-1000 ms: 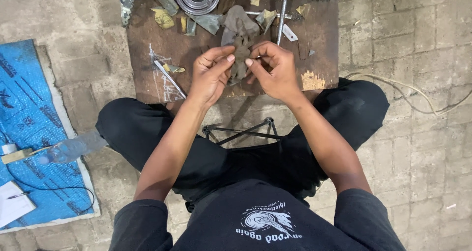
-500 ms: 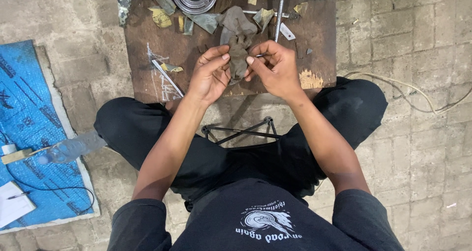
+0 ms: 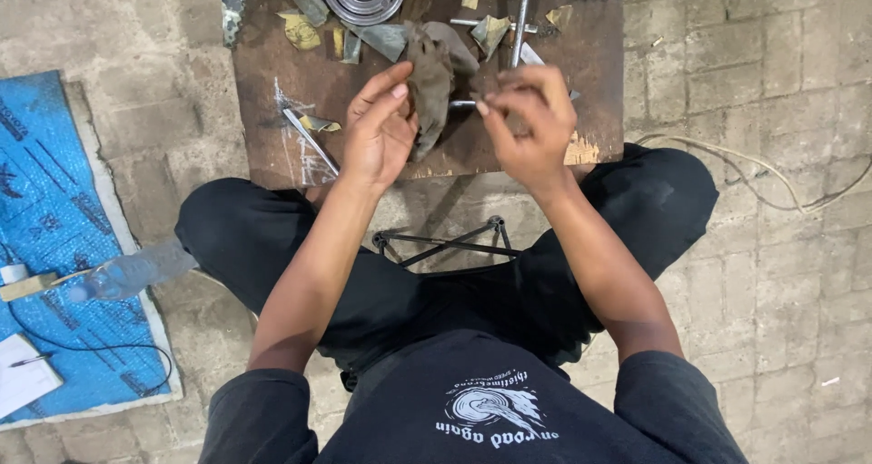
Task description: The person works on a mechanical assembly by hand on a wooden surface, using a cloth to wipe down components and then fitting a small pin into a hole on a metal rod.
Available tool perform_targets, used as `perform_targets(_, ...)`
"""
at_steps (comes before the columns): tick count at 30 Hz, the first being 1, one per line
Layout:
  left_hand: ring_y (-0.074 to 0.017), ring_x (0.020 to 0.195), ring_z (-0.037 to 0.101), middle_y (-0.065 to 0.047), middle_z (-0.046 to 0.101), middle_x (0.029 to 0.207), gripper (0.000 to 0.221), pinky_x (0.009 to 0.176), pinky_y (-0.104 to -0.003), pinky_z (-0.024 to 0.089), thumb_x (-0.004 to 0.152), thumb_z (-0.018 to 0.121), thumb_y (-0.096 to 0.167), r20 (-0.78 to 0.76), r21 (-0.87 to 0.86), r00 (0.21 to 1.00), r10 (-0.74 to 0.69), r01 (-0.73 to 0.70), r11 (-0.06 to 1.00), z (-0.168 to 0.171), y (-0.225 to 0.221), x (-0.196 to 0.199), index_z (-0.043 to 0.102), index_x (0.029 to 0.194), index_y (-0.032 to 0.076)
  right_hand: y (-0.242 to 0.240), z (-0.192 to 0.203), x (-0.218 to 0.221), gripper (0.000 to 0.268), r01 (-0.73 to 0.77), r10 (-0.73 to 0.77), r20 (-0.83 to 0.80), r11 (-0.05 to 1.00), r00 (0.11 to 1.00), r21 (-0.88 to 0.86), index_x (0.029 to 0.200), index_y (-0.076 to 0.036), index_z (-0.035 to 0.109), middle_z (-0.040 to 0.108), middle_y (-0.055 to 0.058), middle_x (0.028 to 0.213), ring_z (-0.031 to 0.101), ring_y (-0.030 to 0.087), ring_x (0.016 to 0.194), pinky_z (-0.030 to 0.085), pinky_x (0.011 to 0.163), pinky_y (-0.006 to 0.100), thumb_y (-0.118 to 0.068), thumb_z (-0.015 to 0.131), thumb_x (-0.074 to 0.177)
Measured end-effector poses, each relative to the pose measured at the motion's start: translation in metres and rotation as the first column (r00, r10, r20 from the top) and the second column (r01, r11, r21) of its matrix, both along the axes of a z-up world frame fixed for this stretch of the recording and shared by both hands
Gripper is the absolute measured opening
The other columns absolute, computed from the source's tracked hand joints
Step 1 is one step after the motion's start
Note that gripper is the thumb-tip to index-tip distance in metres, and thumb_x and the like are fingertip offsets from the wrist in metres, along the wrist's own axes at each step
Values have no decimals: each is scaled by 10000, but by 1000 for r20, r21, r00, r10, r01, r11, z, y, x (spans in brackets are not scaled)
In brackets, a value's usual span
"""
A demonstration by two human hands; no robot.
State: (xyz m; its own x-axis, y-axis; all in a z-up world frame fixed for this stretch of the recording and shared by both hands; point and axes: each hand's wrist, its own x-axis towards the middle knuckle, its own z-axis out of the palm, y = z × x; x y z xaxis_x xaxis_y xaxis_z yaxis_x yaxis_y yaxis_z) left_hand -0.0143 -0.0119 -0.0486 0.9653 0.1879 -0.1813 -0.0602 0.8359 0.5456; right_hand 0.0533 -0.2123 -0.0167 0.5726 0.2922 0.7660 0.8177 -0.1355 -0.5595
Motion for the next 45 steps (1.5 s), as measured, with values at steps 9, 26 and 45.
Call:
perform_targets(9, -327, 1597, 232, -188, 371, 1642, 458, 1358, -479, 126, 1103, 504, 165, 240, 320, 966, 92, -168, 933, -10, 14, 2, 462, 1520, -21, -10, -2, -3, 137, -2, -7, 450, 1000, 893, 20, 1025, 1, 767, 630, 184, 966, 670, 305, 829, 628, 688, 389, -11, 844, 913)
perform_targets(26, -450, 1535, 150, -258, 211, 1638, 766, 1251, -639, 136, 972, 739, 535, -107, 882, 989, -103, 47, -469, 2, -7, -2, 463, 1561, 129, -43, -21, 31, 74, 24, -217, -581, 947, 784, -321, 874, -34, 778, 769, 55, 816, 697, 128, 725, 583, 656, 287, 22, 747, 911)
perform_targets(45, -446, 1557, 45, -292, 186, 1633, 642, 1247, -591, -23, 904, 811, 411, -243, 921, 956, -162, 175, -348, 12, -6, 2, 601, 1455, 157, -46, 0, 55, 80, -191, -88, -657, 920, 748, -341, 941, 90, 746, 700, 200, 707, 702, 201, 563, 521, 505, 290, 124, 737, 869)
